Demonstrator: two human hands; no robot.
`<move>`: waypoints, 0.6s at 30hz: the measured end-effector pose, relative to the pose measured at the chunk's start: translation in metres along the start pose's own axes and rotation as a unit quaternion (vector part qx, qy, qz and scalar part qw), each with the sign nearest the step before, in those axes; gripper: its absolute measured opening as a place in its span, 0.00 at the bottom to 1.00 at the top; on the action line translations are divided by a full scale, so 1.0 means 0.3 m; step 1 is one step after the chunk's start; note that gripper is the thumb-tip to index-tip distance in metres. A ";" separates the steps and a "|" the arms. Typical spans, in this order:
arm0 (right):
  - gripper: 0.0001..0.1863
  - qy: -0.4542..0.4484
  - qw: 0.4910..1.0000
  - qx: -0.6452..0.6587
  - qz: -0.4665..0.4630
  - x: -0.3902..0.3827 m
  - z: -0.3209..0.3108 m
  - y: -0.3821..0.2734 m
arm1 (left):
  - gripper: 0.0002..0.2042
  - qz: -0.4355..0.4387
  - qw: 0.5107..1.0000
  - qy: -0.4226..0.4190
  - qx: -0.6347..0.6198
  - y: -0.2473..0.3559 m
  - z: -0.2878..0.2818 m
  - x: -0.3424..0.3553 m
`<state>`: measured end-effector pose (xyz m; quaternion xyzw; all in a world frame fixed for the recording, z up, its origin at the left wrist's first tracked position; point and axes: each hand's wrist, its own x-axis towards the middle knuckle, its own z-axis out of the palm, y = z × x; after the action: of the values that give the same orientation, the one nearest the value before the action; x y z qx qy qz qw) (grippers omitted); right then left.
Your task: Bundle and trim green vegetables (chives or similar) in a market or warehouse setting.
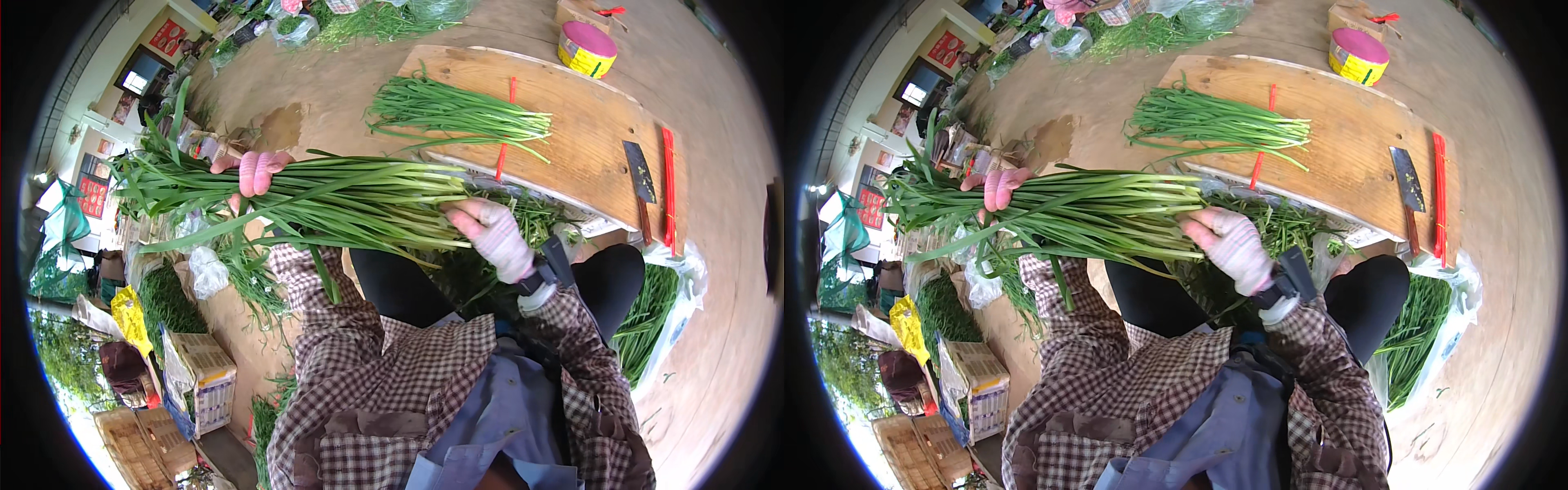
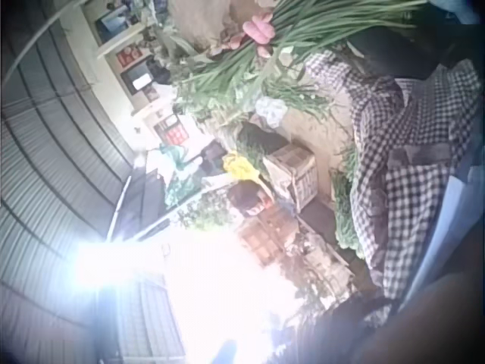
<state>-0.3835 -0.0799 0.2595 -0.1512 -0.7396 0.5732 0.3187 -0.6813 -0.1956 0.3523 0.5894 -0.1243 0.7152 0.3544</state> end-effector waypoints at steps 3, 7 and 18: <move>0.14 -0.009 0.988 -0.142 0.060 0.027 0.014 -0.055 | 0.23 -0.014 0.999 -0.036 -0.008 -0.063 0.002 0.007; 0.13 -0.079 0.962 -0.258 -0.042 0.042 0.020 -0.023 | 0.23 -0.043 0.999 -0.010 -0.011 -0.099 0.009 -0.004; 0.33 -0.139 0.853 -0.476 0.161 -0.048 -0.184 0.164 | 0.25 -0.031 0.997 0.072 0.030 0.026 -0.018 -0.027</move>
<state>-0.3439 -0.0323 0.2164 -0.3201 -0.9239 0.2096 0.0048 -0.6903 -0.2009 0.3453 0.5505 -0.0593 0.7477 0.3666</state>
